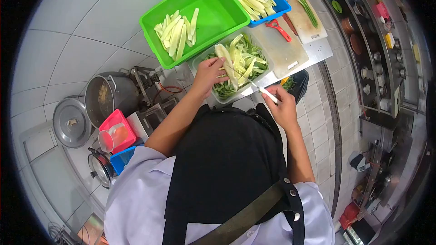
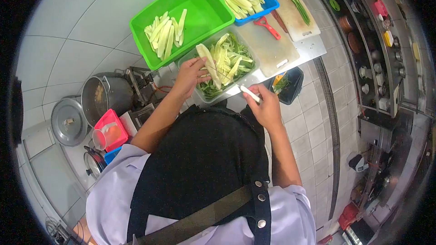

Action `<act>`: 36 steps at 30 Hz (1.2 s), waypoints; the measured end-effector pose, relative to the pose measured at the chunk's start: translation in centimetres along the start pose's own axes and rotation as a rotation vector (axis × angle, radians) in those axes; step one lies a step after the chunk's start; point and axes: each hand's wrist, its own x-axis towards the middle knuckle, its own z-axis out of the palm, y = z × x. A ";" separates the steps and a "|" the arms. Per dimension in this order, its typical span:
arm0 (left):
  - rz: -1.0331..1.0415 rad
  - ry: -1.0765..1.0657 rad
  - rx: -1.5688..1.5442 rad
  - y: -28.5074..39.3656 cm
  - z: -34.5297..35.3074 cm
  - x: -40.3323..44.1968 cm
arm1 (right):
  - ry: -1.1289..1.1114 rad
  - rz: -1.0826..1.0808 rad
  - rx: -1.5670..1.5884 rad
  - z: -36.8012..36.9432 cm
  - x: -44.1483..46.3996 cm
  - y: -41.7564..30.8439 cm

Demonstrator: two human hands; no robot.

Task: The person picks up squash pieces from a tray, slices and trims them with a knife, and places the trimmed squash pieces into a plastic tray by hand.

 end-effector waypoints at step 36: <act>0.360 0.434 0.520 5.5 -4.7 3.9 | -0.262 -0.040 -0.042 -6.7 4.4 1.6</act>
